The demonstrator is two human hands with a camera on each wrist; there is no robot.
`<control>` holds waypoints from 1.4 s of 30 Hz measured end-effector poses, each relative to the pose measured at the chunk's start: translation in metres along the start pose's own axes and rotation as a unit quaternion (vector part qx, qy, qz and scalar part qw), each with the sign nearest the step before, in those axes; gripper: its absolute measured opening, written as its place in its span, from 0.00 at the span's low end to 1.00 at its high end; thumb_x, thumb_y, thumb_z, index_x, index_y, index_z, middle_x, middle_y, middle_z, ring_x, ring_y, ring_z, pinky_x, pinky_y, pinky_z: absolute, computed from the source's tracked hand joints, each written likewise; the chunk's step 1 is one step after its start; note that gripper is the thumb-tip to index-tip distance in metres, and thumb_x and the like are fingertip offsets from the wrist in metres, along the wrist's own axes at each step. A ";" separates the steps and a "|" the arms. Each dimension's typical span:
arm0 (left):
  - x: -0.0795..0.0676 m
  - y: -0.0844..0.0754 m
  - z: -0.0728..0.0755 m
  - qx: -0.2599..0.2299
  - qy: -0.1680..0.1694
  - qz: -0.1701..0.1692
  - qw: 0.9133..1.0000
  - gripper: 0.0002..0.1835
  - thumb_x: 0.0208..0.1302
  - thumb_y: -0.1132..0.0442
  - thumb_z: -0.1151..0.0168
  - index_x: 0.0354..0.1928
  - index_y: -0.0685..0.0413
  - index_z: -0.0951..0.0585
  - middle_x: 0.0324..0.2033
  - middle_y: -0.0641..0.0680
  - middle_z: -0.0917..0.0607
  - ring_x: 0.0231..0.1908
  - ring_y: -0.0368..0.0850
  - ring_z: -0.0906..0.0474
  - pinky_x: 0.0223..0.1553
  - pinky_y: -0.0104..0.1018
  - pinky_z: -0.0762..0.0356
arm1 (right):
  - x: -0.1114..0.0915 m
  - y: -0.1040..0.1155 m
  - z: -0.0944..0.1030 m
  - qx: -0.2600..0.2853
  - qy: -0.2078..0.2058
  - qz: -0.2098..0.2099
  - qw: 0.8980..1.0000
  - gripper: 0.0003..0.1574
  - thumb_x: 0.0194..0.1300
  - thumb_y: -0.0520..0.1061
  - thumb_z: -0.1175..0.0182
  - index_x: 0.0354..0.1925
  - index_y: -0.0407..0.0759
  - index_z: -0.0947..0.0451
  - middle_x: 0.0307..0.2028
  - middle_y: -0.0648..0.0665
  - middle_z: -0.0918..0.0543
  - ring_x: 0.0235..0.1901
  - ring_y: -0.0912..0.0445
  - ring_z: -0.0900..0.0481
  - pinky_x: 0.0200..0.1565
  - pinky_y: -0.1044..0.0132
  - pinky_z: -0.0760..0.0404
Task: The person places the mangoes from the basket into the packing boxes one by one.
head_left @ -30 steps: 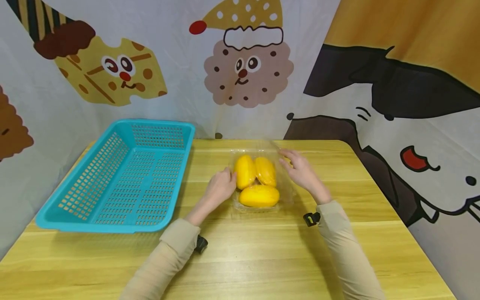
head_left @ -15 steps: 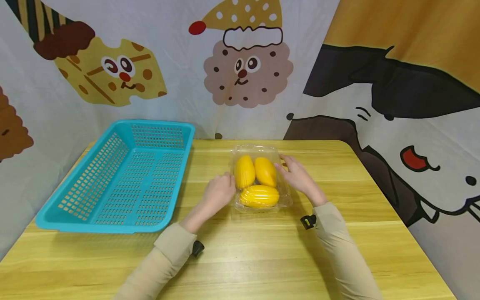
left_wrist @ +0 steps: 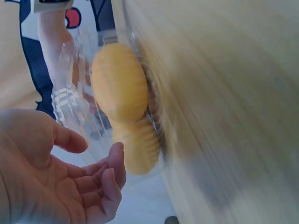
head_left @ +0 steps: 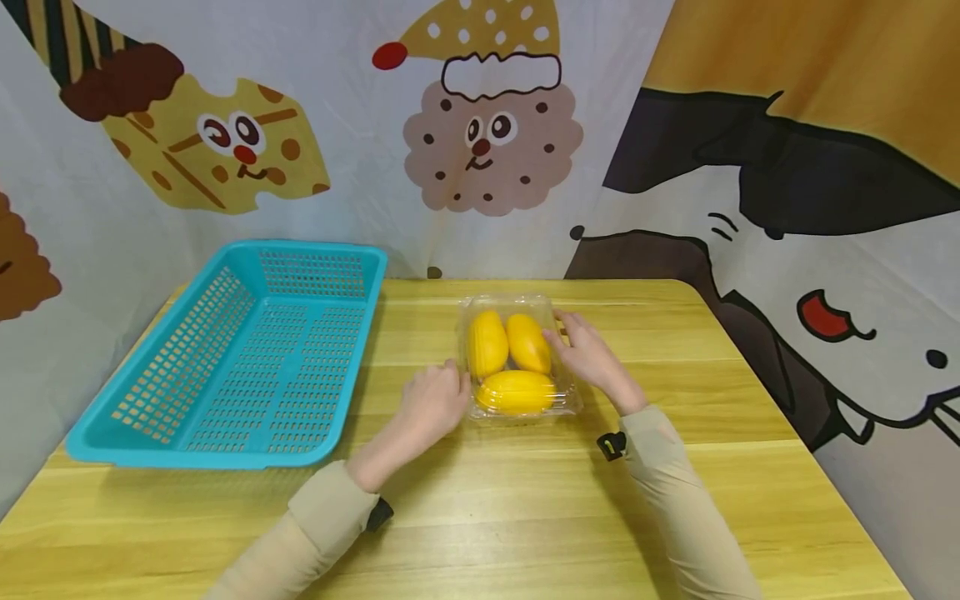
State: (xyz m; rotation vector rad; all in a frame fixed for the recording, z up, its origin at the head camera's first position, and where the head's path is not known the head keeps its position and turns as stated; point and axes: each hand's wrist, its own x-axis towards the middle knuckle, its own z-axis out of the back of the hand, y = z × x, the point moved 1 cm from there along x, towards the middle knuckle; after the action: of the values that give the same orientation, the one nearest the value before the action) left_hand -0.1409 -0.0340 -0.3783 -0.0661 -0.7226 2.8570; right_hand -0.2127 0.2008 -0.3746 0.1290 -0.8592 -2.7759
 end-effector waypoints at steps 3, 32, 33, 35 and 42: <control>-0.007 -0.004 0.001 0.005 0.018 -0.002 1.000 0.22 0.71 0.59 0.55 0.50 0.76 0.26 0.11 0.48 0.34 0.09 0.37 0.43 0.07 0.25 0.48 | 0.000 0.001 0.000 -0.003 0.001 -0.002 1.000 0.37 0.74 0.54 0.56 0.71 0.35 0.48 0.68 0.31 0.38 0.64 0.38 0.34 0.63 0.42 0.32; -0.024 -0.004 -0.011 -0.163 0.134 0.065 0.975 0.21 0.69 0.63 0.57 0.14 0.48 0.35 0.09 0.44 0.38 0.10 0.35 0.47 0.10 0.24 0.50 | 0.000 0.002 -0.001 -0.006 0.011 -0.010 1.000 0.38 0.74 0.56 0.57 0.72 0.35 0.49 0.69 0.33 0.40 0.67 0.37 0.39 0.66 0.41 0.36; -0.023 -0.004 -0.012 -0.174 0.137 0.074 0.972 0.21 0.68 0.63 0.56 0.14 0.49 0.35 0.09 0.44 0.37 0.10 0.36 0.47 0.10 0.24 0.50 | 0.000 0.002 -0.001 -0.006 0.011 -0.010 1.000 0.38 0.74 0.56 0.57 0.72 0.35 0.49 0.69 0.33 0.40 0.67 0.37 0.40 0.66 0.41 0.37; -0.022 -0.005 -0.013 -0.190 0.140 0.089 0.968 0.20 0.68 0.63 0.56 0.14 0.48 0.34 0.09 0.44 0.36 0.10 0.36 0.47 0.10 0.24 0.49 | 0.001 0.002 -0.001 -0.005 0.012 -0.008 1.000 0.38 0.74 0.56 0.57 0.72 0.35 0.49 0.69 0.32 0.40 0.67 0.37 0.40 0.66 0.41 0.37; -0.020 -0.004 -0.016 -0.238 0.141 0.112 0.954 0.15 0.69 0.63 0.56 0.24 0.56 0.27 0.12 0.46 0.33 0.11 0.37 0.44 0.11 0.24 0.46 | 0.001 0.002 0.000 -0.007 0.013 -0.004 1.000 0.40 0.74 0.59 0.58 0.72 0.35 0.49 0.69 0.32 0.41 0.67 0.37 0.40 0.66 0.41 0.37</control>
State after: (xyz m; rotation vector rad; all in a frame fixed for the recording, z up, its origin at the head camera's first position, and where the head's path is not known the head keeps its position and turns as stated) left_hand -0.1189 -0.0272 -0.3910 -0.6466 -1.3910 2.7099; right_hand -0.2131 0.1987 -0.3735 0.1657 -0.8341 -2.7817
